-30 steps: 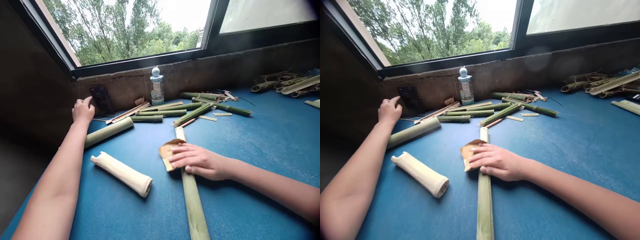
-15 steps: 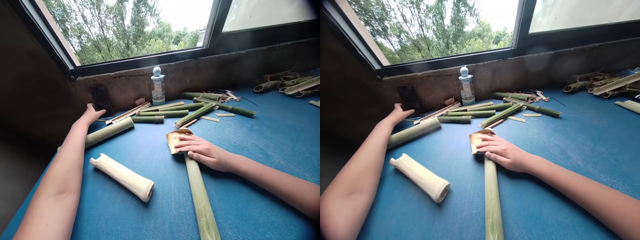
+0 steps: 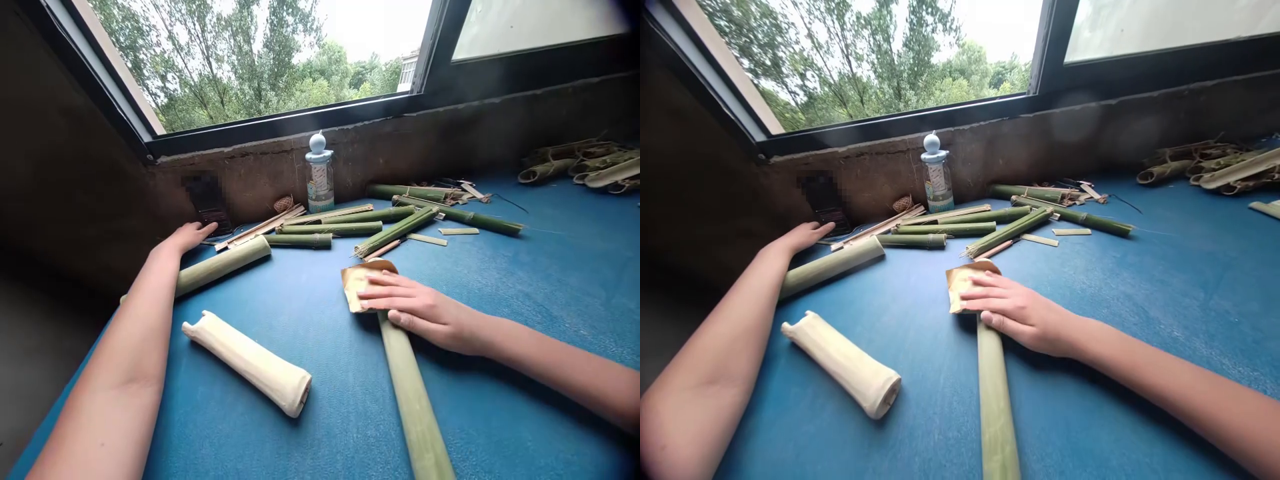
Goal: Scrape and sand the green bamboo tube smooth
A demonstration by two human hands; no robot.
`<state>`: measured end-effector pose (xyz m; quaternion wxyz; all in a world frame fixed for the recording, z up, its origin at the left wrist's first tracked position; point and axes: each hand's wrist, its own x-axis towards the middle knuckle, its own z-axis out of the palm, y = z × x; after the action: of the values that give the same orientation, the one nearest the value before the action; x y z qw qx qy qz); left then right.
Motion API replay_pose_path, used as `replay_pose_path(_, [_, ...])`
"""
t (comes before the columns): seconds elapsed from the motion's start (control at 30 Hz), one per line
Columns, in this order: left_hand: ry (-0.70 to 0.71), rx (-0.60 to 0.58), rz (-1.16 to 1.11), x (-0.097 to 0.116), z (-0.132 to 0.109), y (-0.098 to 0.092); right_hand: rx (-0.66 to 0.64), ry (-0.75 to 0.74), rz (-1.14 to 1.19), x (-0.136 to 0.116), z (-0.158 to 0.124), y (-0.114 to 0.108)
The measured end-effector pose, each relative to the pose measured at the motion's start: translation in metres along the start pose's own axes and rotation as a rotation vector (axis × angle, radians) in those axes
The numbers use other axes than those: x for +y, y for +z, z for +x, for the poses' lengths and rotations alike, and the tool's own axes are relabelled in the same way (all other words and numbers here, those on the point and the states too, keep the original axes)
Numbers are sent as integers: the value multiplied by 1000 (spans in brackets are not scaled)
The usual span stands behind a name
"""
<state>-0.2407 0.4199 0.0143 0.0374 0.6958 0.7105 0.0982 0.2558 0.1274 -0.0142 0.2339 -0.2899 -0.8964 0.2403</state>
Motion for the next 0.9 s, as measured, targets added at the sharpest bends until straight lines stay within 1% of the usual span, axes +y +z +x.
replay_pose_path(0.03, [-20,-26,14,0,0,0,7,13,-18,1,0,-1])
replay_pose_path(0.07, [-43,-55,30,0,0,-1,-27,-11,-22,-1,0,-2])
replay_pose_path(0.17, [-73,-94,61,0,1,-1,-204,-177,18,-15,-1,2])
replay_pose_path(0.2, [-75,-98,69,1,1,-1,-226,-214,31,-18,-1,3])
replay_pose_path(0.27, [-76,-103,80,2,0,-2,-176,-206,22,-15,-2,2])
replay_pose_path(0.37, [-68,-97,78,3,-1,-2,-49,-96,-49,-5,-2,0])
replay_pose_path(0.4, [-63,-90,70,3,-1,-2,-45,-85,-61,-4,-2,0])
replay_pose_path(0.43, [-59,-81,60,3,-1,-2,-69,-100,-63,-5,-2,1])
replay_pose_path(0.53, [-57,-58,25,2,-1,-2,-178,-224,-23,-7,-1,2])
replay_pose_path(0.57, [-59,-52,16,2,0,-2,-178,-239,-12,-4,-1,1])
replay_pose_path(0.6, [-62,-48,7,2,0,-2,-149,-224,-12,0,-1,0])
replay_pose_path(0.7, [-74,-50,-19,2,1,-2,-15,-69,-48,14,-1,-6])
replay_pose_path(0.73, [-80,-55,-27,2,1,-2,-1,-33,-61,15,-1,-6])
replay_pose_path(0.8, [-94,-66,-40,1,1,-2,-34,-58,-65,11,-2,-3])
replay_pose_path(0.9, [-102,-77,-59,0,1,-3,-102,-175,-46,1,-2,3])
